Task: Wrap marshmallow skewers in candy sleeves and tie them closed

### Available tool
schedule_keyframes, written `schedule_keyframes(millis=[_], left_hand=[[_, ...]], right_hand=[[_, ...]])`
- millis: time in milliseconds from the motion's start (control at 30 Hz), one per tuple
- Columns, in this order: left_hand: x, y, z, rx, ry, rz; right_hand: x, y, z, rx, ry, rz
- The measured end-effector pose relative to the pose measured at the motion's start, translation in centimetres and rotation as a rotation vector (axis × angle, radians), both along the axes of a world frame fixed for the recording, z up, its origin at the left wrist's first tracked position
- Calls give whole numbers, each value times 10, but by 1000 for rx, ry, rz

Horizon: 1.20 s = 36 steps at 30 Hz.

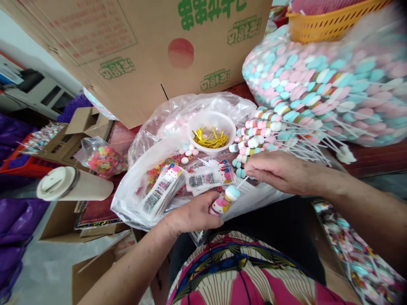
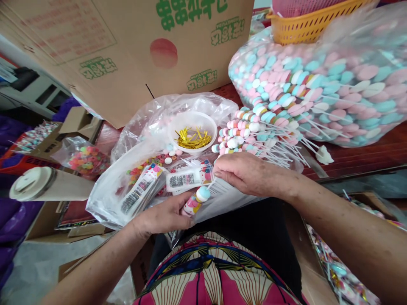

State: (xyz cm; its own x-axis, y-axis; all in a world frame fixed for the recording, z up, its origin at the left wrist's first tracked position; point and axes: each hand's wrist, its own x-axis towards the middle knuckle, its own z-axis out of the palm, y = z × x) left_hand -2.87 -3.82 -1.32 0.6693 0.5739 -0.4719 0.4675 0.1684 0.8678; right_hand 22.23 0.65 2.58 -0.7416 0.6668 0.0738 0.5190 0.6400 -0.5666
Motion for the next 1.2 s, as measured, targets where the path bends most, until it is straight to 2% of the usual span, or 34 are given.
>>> schedule_keyframes(millis=[200,333,467,600,733,800,967,1067,1200], left_hand=[[10,1,5,-104,-4,-19],[9,1,5,-317,55,76],[1,4,4,-337,67,114],[-4,5,10,-115,-59,92],[2,1,22,265,118,90],[6,0,27,390,197,82],[13,1,29,430,226,52],[15,4,22,398,197,30],[17,10,10,350,117,49]], right_hand=[[-11,2,3,8,2,58],[-20,-1,-1,-4,-4,83],[-20,-6,-9,-42,14,62],[-13,-12,-14,-51,29,-30],[-11,-16,-18,-73,32,-73],[-11,-16,-20,-60,35,-79],[-16,-14,-23,11,14,-61],[-25,-14,-19,52,-18,-8],[-44,-16,-12,5,-96,76]])
